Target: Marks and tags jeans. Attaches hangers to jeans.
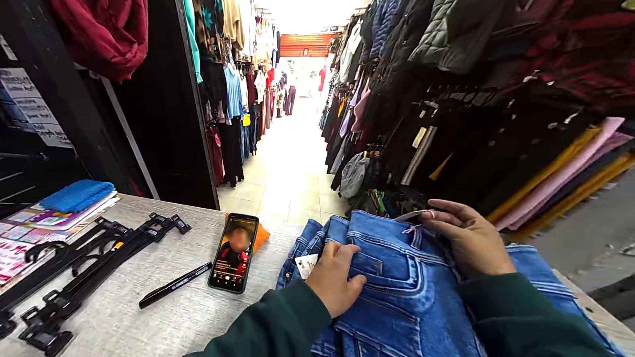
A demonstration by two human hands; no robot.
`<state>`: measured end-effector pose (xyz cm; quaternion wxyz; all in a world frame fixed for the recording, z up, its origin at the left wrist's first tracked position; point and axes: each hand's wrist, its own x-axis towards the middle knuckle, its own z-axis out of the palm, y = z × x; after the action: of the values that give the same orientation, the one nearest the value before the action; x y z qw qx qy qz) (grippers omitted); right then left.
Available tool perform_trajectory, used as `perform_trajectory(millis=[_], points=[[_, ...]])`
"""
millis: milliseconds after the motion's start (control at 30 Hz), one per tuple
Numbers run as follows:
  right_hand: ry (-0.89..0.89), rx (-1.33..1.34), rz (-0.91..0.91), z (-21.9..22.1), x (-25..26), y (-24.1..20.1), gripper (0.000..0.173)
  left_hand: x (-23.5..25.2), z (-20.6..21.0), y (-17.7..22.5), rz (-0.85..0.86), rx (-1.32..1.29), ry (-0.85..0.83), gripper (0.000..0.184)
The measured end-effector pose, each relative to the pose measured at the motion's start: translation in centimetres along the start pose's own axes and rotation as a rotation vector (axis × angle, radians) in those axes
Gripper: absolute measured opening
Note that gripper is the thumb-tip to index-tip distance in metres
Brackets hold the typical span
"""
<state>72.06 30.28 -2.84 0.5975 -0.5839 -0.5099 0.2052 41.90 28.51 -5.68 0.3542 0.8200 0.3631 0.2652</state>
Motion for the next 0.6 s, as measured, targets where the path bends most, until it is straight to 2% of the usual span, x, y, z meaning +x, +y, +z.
perform_trajectory(millis=[100, 167, 233, 333, 400, 467, 533, 600], points=[[0.038, 0.229, -0.063, -0.4, -0.4, -0.6, 0.05, -1.8, -0.8, -0.3, 0.189, 0.17, 0.148, 0.045], [0.027, 0.337, -0.093, -0.9, -0.5, -1.1, 0.05, -4.4, -3.2, -0.4, 0.313, 0.351, 0.262, 0.036], [-0.006, 0.431, -0.081, -1.4, -0.7, -1.7, 0.048, -8.3, -6.8, -1.2, 0.301, 0.46, 0.402, 0.029], [-0.013, 0.531, -0.018, -1.3, -1.4, -3.4, 0.042, -15.1, -12.0, -5.3, 0.037, 0.536, 0.579, 0.032], [-0.024, 0.58, 0.018, -0.9, -1.8, -4.2, 0.037, -19.5, -14.5, -8.3, -0.236, 0.596, 0.568, 0.04], [-0.062, 0.625, 0.029, -0.2, -2.1, -4.7, 0.033, -22.3, -15.6, -9.4, -0.472, 0.596, 0.51, 0.044], [-0.105, 0.64, 0.011, 0.2, -2.5, -5.3, 0.032, -23.4, -15.7, -9.8, -0.576, 0.58, 0.484, 0.043], [-0.189, 0.534, -0.033, -0.1, -2.8, -5.2, 0.034, -23.5, -15.3, -10.4, -0.583, 0.556, 0.5, 0.032]])
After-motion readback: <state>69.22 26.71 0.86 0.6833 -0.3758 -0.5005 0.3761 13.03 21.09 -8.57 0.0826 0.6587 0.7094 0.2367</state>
